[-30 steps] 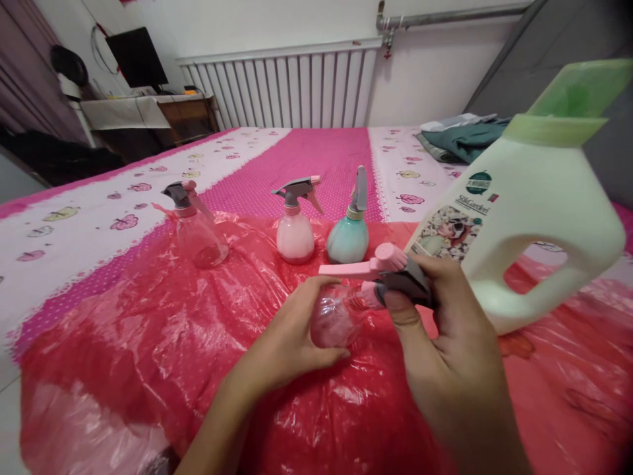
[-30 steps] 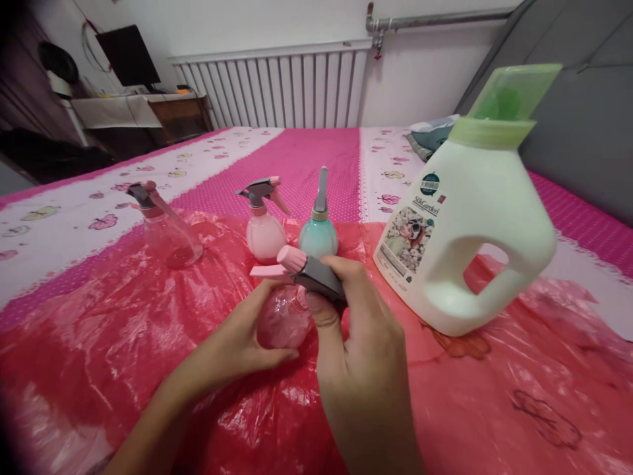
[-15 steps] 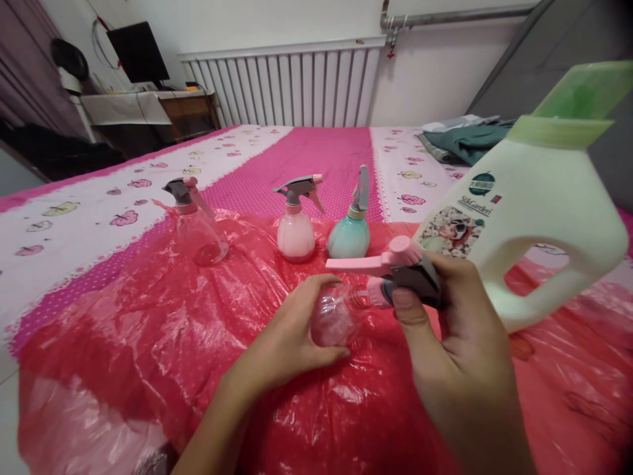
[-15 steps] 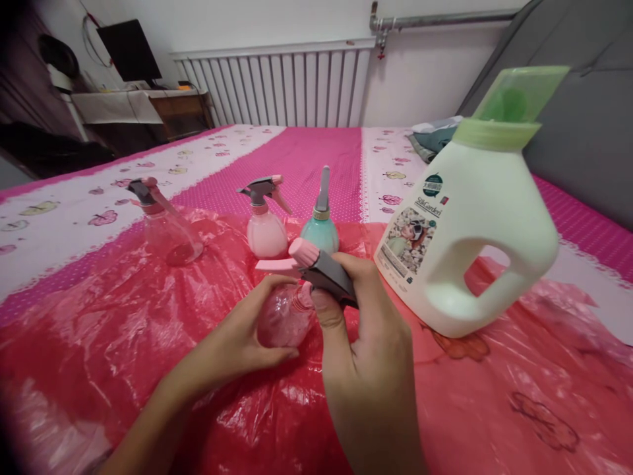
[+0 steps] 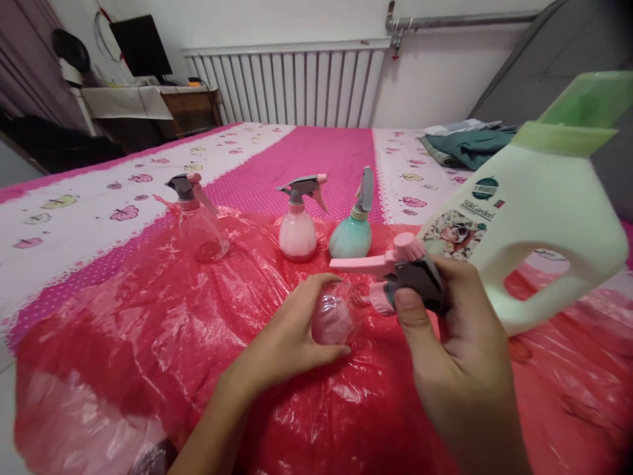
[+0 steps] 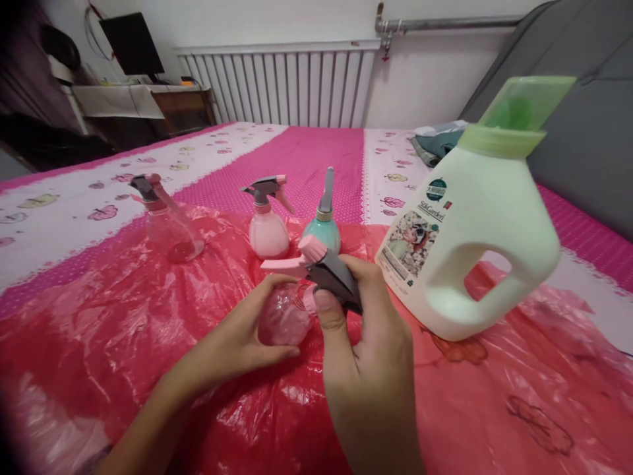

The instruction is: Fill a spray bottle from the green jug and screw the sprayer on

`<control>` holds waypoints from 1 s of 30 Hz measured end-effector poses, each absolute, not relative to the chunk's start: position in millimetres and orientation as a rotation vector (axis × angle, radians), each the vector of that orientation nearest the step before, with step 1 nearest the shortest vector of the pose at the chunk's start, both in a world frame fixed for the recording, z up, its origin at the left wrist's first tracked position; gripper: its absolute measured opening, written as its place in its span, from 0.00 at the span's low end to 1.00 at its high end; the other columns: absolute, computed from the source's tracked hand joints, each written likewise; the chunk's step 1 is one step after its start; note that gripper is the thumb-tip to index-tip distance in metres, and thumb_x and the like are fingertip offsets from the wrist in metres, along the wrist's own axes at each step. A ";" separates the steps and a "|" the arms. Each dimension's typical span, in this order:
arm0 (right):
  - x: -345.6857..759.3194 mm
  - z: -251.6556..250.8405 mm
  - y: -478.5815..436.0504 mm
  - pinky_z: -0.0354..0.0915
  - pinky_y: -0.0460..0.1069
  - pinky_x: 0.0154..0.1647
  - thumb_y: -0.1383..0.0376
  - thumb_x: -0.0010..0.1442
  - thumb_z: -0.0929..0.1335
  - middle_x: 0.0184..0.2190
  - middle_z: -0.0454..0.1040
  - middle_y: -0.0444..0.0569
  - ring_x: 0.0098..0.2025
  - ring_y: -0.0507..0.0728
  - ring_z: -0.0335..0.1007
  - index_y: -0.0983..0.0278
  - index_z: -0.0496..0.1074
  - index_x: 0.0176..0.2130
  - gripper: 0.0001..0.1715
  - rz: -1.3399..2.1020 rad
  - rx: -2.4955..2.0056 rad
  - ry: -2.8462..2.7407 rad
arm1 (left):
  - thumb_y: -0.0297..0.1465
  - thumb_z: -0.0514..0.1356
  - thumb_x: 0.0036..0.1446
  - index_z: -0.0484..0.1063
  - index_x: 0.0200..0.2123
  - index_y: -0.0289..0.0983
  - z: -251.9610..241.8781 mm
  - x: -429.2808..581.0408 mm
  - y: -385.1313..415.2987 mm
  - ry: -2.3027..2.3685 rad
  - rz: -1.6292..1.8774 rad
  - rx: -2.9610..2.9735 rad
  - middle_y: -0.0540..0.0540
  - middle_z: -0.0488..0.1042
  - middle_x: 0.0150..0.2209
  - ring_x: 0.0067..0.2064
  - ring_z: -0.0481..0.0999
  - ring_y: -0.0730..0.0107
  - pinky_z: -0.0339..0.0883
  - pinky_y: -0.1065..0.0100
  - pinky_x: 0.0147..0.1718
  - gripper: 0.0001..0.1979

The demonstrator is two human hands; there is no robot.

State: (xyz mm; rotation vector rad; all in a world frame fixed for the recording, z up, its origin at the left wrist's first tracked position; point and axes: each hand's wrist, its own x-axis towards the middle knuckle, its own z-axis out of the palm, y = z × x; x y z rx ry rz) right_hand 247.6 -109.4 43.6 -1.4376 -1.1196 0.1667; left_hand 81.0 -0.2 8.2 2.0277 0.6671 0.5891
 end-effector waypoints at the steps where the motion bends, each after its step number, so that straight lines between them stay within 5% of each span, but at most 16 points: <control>1: 247.7 43.2 -109.3 0.70 0.52 0.50 0.61 0.75 0.68 0.50 0.81 0.40 0.51 0.56 0.78 0.49 0.73 0.53 0.09 0.141 -1.422 -1.112 | 0.34 0.75 0.56 0.62 0.70 0.50 8.0 80.7 -0.2 0.677 0.584 2.032 0.41 0.69 0.70 0.73 0.67 0.38 0.60 0.36 0.73 0.42; 13: 245.6 42.9 -108.6 0.70 0.52 0.54 0.61 0.75 0.68 0.55 0.79 0.39 0.57 0.55 0.76 0.46 0.73 0.56 0.12 0.166 -1.431 -1.106 | 0.41 0.84 0.46 0.64 0.69 0.49 6.6 80.3 4.1 0.639 0.561 1.980 0.38 0.67 0.71 0.74 0.64 0.34 0.57 0.36 0.74 0.52; 21: 247.3 41.3 -109.2 0.72 0.54 0.51 0.60 0.75 0.68 0.59 0.79 0.41 0.59 0.58 0.77 0.47 0.74 0.56 0.12 0.205 -1.453 -1.181 | 0.36 0.77 0.58 0.59 0.73 0.50 9.4 81.2 1.1 0.595 0.589 2.048 0.42 0.67 0.72 0.76 0.63 0.39 0.57 0.39 0.75 0.45; 26: 245.8 43.1 -108.8 0.71 0.50 0.49 0.62 0.75 0.68 0.50 0.81 0.36 0.48 0.52 0.79 0.46 0.74 0.53 0.11 0.132 -1.435 -1.198 | 0.35 0.76 0.58 0.61 0.72 0.49 3.9 80.0 1.5 0.625 0.600 2.052 0.41 0.70 0.69 0.72 0.68 0.37 0.63 0.38 0.71 0.43; 30: 246.1 46.5 -108.4 0.71 0.50 0.48 0.61 0.76 0.67 0.51 0.82 0.35 0.50 0.52 0.80 0.45 0.75 0.54 0.11 0.083 -1.471 -1.291 | 0.34 0.75 0.59 0.62 0.73 0.48 5.1 80.6 0.6 0.601 0.599 2.074 0.42 0.68 0.71 0.73 0.65 0.36 0.60 0.37 0.73 0.43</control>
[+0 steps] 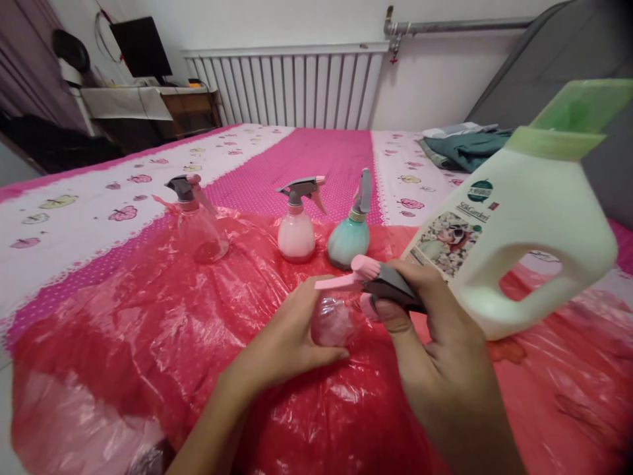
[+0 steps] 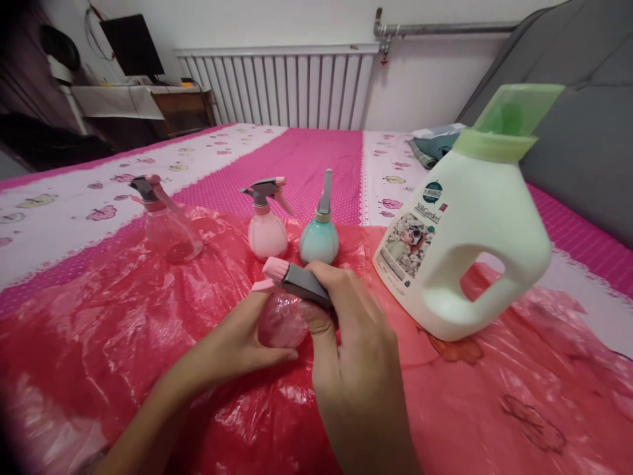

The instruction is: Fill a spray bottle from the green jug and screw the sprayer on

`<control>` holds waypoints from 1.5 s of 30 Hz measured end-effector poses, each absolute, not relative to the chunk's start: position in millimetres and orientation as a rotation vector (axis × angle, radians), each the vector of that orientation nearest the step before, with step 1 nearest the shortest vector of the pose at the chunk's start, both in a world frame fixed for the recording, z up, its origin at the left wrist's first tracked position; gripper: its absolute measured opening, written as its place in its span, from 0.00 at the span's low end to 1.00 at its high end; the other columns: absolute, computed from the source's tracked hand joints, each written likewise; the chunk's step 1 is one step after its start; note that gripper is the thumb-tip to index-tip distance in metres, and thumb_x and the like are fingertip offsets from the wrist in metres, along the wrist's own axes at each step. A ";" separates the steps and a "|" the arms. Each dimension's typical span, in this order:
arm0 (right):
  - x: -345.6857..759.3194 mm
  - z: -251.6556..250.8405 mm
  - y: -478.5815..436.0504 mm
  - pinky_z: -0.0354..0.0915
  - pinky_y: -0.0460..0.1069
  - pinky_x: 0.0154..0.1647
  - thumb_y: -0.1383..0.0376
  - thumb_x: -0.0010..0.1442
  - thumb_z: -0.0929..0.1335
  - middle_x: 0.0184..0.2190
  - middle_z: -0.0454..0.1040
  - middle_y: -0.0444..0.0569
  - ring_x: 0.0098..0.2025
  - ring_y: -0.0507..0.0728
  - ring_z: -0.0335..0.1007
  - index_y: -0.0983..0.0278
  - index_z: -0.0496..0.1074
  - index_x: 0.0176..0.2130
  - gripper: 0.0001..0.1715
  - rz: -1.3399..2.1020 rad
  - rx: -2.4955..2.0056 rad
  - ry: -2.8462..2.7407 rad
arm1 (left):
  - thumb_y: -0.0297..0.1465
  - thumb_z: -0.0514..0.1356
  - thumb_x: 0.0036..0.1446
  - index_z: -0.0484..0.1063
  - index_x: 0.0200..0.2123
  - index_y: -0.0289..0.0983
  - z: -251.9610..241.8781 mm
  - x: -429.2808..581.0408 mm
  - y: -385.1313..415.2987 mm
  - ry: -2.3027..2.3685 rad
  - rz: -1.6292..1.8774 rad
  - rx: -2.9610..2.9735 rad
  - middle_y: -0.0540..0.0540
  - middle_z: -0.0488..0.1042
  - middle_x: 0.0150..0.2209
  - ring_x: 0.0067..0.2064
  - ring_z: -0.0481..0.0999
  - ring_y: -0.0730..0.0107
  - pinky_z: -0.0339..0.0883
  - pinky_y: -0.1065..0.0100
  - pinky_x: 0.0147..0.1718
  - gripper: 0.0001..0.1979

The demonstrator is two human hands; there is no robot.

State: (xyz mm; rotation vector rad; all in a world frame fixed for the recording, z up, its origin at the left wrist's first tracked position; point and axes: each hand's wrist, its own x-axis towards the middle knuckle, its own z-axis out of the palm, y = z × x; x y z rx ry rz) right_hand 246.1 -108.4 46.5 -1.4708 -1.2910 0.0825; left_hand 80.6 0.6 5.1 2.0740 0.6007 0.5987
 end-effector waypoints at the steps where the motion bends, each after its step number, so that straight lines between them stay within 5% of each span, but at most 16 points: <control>1: 246.2 47.1 -108.5 0.71 0.49 0.46 0.61 0.76 0.67 0.50 0.83 0.35 0.49 0.52 0.80 0.45 0.75 0.54 0.11 0.071 -1.470 -1.307 | 0.34 0.75 0.59 0.61 0.73 0.47 6.5 81.0 0.1 0.595 0.597 2.073 0.42 0.67 0.71 0.74 0.64 0.36 0.58 0.37 0.74 0.43; 13: 244.1 66.9 -124.2 0.73 0.44 0.46 0.63 0.74 0.69 0.45 0.82 0.36 0.43 0.50 0.80 0.50 0.77 0.51 0.09 -0.171 -1.475 -1.187 | 0.34 0.76 0.57 0.61 0.72 0.47 8.7 81.2 -0.8 0.653 0.560 2.028 0.40 0.68 0.70 0.72 0.66 0.40 0.55 0.38 0.75 0.44; 19: 248.3 59.2 -118.5 0.72 0.46 0.42 0.65 0.73 0.68 0.41 0.82 0.37 0.45 0.52 0.82 0.50 0.77 0.50 0.11 0.028 -1.509 -1.435 | 0.34 0.74 0.58 0.66 0.70 0.45 9.4 82.1 -0.5 0.573 0.545 2.016 0.39 0.69 0.70 0.69 0.71 0.36 0.62 0.36 0.71 0.38; 23: 245.3 55.2 -117.0 0.71 0.47 0.45 0.61 0.75 0.67 0.46 0.83 0.34 0.47 0.51 0.81 0.45 0.77 0.53 0.13 0.125 -1.516 -1.292 | 0.34 0.74 0.58 0.64 0.71 0.46 10.3 82.0 -1.0 0.595 0.562 2.025 0.40 0.68 0.71 0.72 0.67 0.38 0.59 0.37 0.73 0.41; 30: 246.3 66.0 -127.2 0.70 0.49 0.49 0.60 0.73 0.70 0.48 0.84 0.34 0.48 0.53 0.81 0.46 0.79 0.54 0.12 -0.191 -1.506 -1.131 | 0.33 0.76 0.56 0.64 0.71 0.47 12.2 81.6 -2.7 0.636 0.545 2.033 0.41 0.69 0.70 0.73 0.66 0.41 0.59 0.40 0.73 0.42; 38: 247.2 52.0 -112.5 0.74 0.49 0.46 0.61 0.76 0.67 0.50 0.84 0.37 0.52 0.54 0.82 0.45 0.77 0.57 0.15 0.133 -1.523 -1.336 | 0.34 0.75 0.57 0.64 0.72 0.49 6.7 81.7 -0.3 0.570 0.603 2.027 0.42 0.69 0.71 0.73 0.65 0.37 0.56 0.37 0.74 0.43; 45: 247.9 58.9 -122.0 0.73 0.52 0.54 0.58 0.73 0.70 0.51 0.84 0.40 0.52 0.57 0.81 0.48 0.77 0.56 0.14 -0.184 -1.511 -1.048 | 0.33 0.76 0.55 0.62 0.71 0.46 10.2 81.0 -0.6 0.623 0.537 2.047 0.39 0.66 0.72 0.75 0.63 0.40 0.55 0.39 0.75 0.44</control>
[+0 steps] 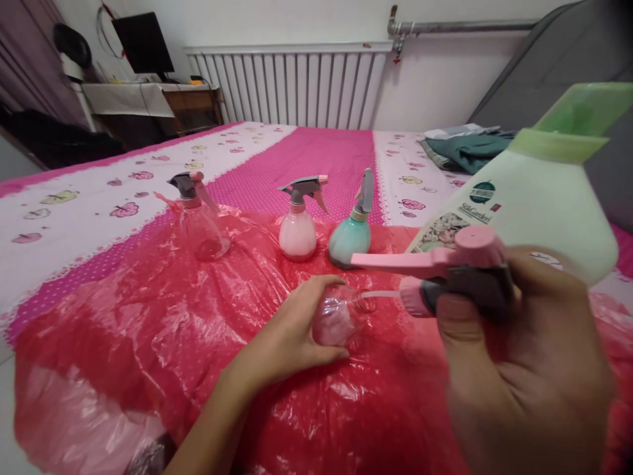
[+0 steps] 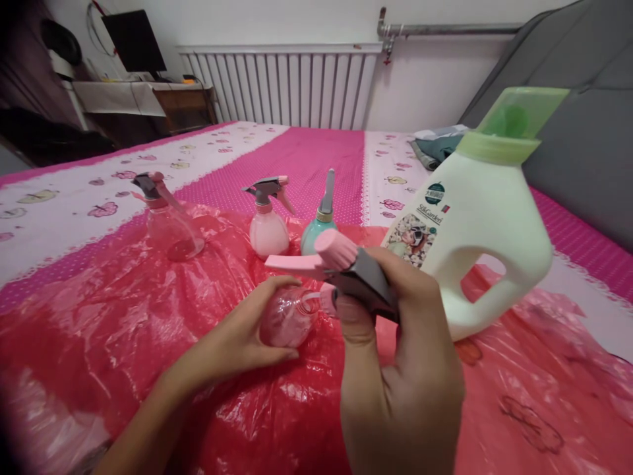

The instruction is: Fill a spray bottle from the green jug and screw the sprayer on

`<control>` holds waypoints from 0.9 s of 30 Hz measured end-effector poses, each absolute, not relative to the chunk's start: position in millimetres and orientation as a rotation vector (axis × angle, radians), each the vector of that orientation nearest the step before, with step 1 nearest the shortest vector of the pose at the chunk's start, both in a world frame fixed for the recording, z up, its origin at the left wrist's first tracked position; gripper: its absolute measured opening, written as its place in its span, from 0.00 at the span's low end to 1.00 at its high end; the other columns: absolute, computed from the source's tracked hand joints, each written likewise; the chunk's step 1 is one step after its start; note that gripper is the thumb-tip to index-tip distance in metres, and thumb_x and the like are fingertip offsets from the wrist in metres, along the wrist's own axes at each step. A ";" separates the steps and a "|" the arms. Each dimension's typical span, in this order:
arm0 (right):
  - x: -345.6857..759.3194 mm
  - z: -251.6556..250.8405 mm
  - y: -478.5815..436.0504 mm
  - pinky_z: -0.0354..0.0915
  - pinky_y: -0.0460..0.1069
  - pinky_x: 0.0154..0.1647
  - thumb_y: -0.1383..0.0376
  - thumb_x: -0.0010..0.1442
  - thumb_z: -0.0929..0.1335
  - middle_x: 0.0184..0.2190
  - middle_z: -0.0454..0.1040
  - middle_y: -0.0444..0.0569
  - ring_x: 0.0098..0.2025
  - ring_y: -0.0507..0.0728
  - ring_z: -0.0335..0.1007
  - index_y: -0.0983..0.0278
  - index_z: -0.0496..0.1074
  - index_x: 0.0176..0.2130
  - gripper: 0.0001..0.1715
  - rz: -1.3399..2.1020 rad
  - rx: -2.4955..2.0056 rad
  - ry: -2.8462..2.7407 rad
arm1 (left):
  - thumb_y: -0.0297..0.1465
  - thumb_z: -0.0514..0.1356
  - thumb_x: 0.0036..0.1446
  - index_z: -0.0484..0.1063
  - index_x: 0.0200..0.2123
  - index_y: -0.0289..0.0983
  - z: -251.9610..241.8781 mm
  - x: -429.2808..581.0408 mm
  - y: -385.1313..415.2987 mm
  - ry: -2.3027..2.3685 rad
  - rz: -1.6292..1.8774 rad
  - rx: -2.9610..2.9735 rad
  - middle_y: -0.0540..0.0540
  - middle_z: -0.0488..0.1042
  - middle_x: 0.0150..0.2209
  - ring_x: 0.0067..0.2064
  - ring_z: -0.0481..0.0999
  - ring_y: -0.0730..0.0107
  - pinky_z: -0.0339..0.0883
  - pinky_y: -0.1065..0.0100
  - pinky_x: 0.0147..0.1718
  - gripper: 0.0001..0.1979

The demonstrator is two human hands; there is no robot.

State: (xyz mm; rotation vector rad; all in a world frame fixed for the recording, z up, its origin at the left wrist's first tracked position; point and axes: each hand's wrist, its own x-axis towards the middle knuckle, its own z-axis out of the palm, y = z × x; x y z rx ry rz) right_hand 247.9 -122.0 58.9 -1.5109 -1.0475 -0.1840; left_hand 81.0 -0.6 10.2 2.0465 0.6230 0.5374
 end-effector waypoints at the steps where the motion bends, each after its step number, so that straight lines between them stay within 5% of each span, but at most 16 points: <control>1: 248.3 58.0 -121.2 0.73 0.53 0.54 0.58 0.72 0.71 0.52 0.84 0.40 0.53 0.58 0.81 0.49 0.77 0.56 0.14 -0.158 -1.513 -1.052 | 0.32 0.75 0.55 0.62 0.71 0.46 11.3 81.3 -1.0 0.620 0.541 2.041 0.39 0.66 0.72 0.75 0.64 0.40 0.56 0.39 0.75 0.43; 6: 245.5 50.3 -113.3 0.75 0.54 0.50 0.63 0.74 0.68 0.54 0.84 0.41 0.51 0.58 0.82 0.48 0.77 0.56 0.14 0.101 -1.494 -1.225 | 0.33 0.75 0.58 0.64 0.69 0.45 13.4 82.0 -3.3 0.634 0.560 2.019 0.38 0.69 0.69 0.73 0.66 0.39 0.57 0.37 0.74 0.40; 14: 243.8 61.1 -121.3 0.75 0.54 0.51 0.64 0.72 0.70 0.48 0.84 0.41 0.49 0.59 0.82 0.50 0.78 0.52 0.12 -0.158 -1.454 -1.151 | 0.35 0.76 0.56 0.63 0.71 0.47 10.3 81.4 -1.7 0.654 0.560 2.009 0.40 0.70 0.69 0.73 0.66 0.38 0.56 0.37 0.75 0.43; 21: 246.9 48.8 -112.5 0.71 0.53 0.49 0.68 0.72 0.68 0.47 0.83 0.37 0.50 0.57 0.80 0.48 0.78 0.51 0.15 0.142 -1.491 -1.341 | 0.34 0.74 0.58 0.64 0.71 0.46 9.7 81.4 -1.7 0.621 0.589 1.999 0.41 0.68 0.71 0.72 0.66 0.38 0.58 0.37 0.74 0.40; 27: 246.4 54.6 -119.6 0.72 0.51 0.50 0.63 0.71 0.72 0.49 0.83 0.37 0.46 0.54 0.81 0.48 0.79 0.53 0.13 -0.120 -1.409 -1.092 | 0.35 0.76 0.56 0.62 0.71 0.47 8.8 79.8 0.0 0.648 0.545 2.016 0.39 0.67 0.71 0.74 0.63 0.36 0.56 0.36 0.75 0.43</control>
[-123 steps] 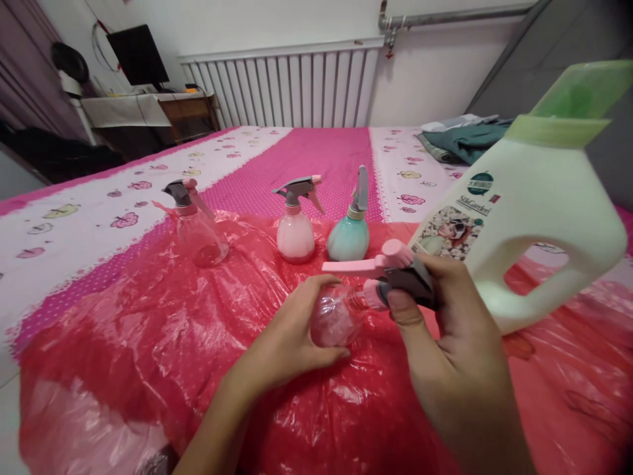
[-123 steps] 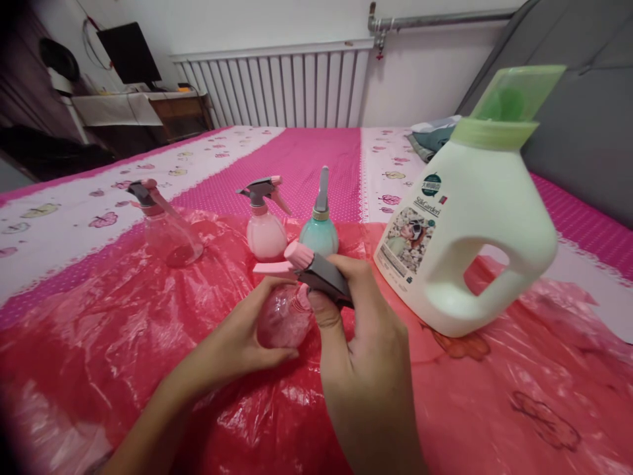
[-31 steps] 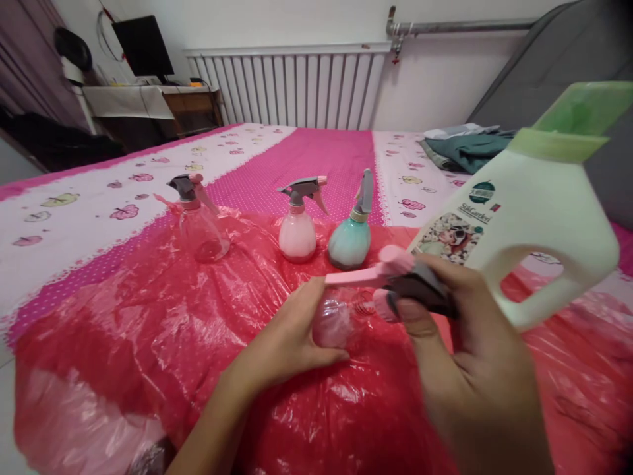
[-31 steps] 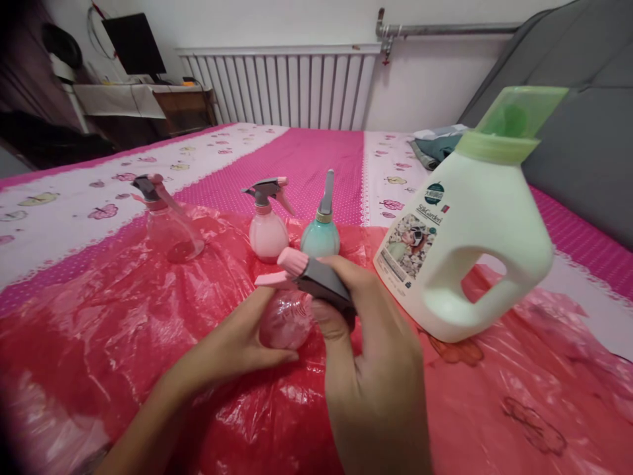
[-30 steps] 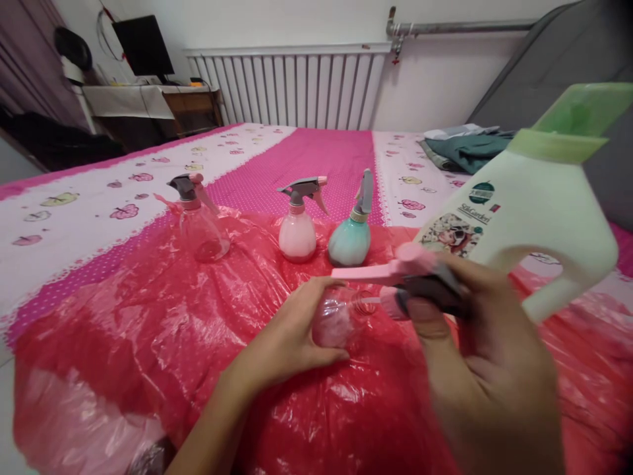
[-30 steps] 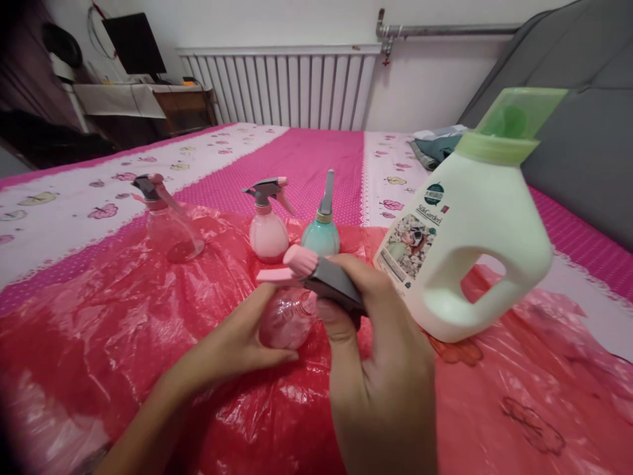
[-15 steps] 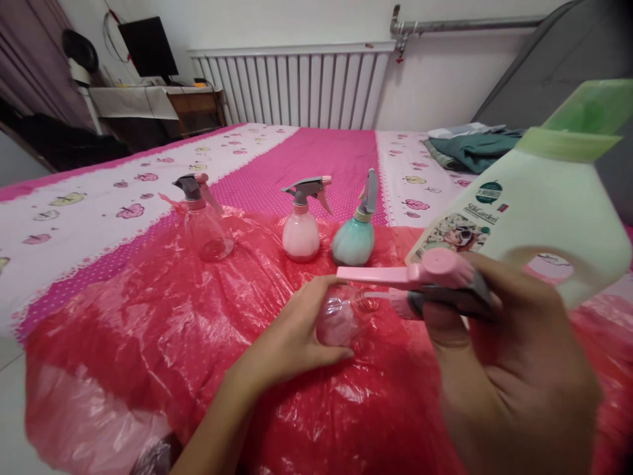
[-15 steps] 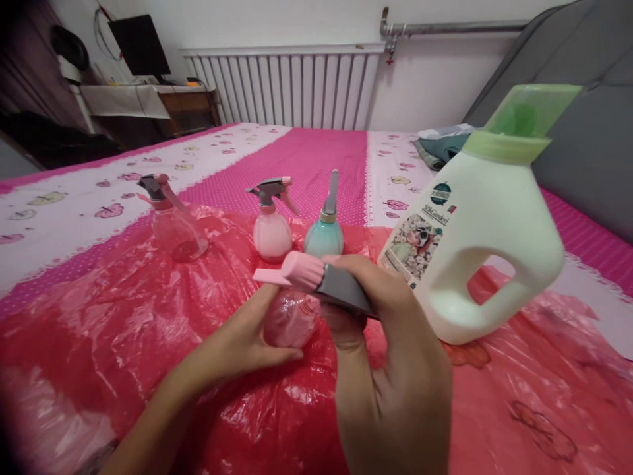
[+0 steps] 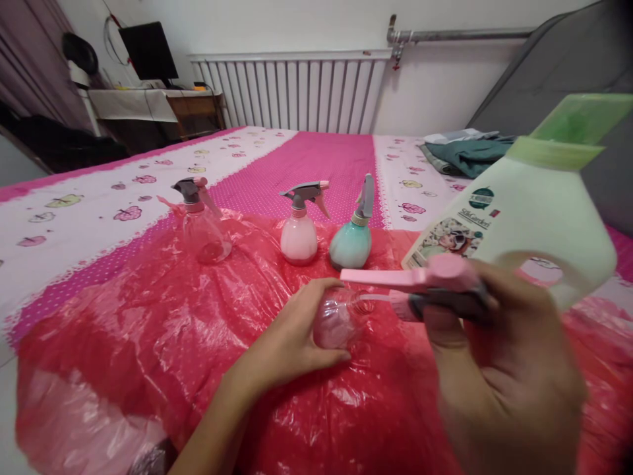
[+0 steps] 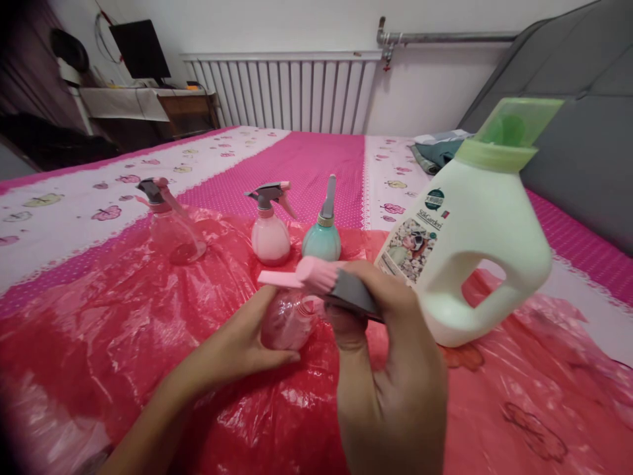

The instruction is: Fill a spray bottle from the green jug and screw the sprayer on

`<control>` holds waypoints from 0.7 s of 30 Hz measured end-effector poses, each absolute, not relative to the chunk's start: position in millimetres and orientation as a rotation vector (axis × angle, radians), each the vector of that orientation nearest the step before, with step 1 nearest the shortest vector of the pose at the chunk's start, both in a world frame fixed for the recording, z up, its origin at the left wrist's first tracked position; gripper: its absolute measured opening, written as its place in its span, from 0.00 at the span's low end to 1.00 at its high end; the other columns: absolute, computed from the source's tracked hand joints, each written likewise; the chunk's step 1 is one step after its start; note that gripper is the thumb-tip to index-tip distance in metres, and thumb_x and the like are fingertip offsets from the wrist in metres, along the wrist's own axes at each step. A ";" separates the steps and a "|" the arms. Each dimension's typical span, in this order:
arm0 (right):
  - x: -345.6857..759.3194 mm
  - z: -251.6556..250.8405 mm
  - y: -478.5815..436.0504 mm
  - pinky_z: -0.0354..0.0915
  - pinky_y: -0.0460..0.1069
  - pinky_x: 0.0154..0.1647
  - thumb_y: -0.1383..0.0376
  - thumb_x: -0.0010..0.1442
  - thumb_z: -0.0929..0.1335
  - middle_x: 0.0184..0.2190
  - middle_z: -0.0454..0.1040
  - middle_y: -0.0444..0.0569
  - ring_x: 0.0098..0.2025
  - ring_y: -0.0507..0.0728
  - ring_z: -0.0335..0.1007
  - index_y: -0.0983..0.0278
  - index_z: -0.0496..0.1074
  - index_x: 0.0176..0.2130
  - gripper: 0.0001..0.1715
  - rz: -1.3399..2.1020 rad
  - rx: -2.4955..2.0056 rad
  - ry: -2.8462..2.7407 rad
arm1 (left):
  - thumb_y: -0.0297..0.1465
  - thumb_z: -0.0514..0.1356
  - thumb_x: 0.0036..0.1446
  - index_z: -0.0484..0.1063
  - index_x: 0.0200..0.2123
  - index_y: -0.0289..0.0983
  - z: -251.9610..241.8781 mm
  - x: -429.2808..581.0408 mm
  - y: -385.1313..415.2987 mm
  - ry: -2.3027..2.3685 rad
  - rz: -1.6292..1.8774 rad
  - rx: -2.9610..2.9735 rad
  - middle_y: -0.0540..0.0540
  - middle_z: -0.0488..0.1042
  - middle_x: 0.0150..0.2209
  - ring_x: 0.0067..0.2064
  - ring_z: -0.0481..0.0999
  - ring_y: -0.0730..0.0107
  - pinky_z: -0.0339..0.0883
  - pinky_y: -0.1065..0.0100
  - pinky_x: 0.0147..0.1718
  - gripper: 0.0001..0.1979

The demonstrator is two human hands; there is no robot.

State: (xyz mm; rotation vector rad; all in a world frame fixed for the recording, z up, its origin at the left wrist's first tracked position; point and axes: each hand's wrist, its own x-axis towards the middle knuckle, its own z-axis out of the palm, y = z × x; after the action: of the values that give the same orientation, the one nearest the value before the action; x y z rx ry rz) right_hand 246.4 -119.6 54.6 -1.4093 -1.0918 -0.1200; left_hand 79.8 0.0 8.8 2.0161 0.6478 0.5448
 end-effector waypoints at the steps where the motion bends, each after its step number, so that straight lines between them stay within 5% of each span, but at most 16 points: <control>1: 246.4 55.0 -119.3 0.72 0.51 0.51 0.62 0.70 0.72 0.49 0.83 0.38 0.47 0.54 0.81 0.48 0.79 0.53 0.13 -0.152 -1.405 -1.066 | 0.35 0.76 0.56 0.61 0.71 0.47 8.6 79.8 0.3 0.644 0.545 2.025 0.39 0.66 0.72 0.75 0.63 0.37 0.56 0.37 0.75 0.44; 7: 244.1 49.6 -111.9 0.73 0.51 0.48 0.63 0.73 0.70 0.50 0.84 0.37 0.49 0.54 0.82 0.47 0.77 0.53 0.12 0.052 -1.485 -1.205 | 0.34 0.74 0.58 0.62 0.71 0.47 9.9 81.6 -1.4 0.625 0.591 2.012 0.39 0.69 0.70 0.73 0.66 0.36 0.62 0.35 0.72 0.41; 15: 243.4 57.9 -121.9 0.72 0.52 0.52 0.61 0.71 0.72 0.48 0.83 0.39 0.50 0.57 0.81 0.49 0.79 0.53 0.12 -0.218 -1.475 -1.051 | 0.35 0.76 0.56 0.62 0.70 0.48 8.8 81.1 -0.2 0.638 0.569 2.033 0.40 0.68 0.70 0.74 0.65 0.37 0.55 0.35 0.75 0.42; 21: 247.8 45.4 -113.9 0.71 0.54 0.47 0.66 0.72 0.69 0.46 0.82 0.37 0.46 0.56 0.79 0.48 0.76 0.51 0.13 0.030 -1.500 -1.285 | 0.34 0.74 0.58 0.64 0.70 0.46 10.9 81.9 -1.1 0.618 0.592 2.041 0.40 0.70 0.67 0.69 0.70 0.38 0.62 0.37 0.71 0.39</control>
State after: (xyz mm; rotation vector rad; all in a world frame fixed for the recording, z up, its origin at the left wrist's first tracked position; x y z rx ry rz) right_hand 247.8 -113.9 45.4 -1.5001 -1.2854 0.0299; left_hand 81.9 -1.1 10.9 2.0407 0.6182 0.5922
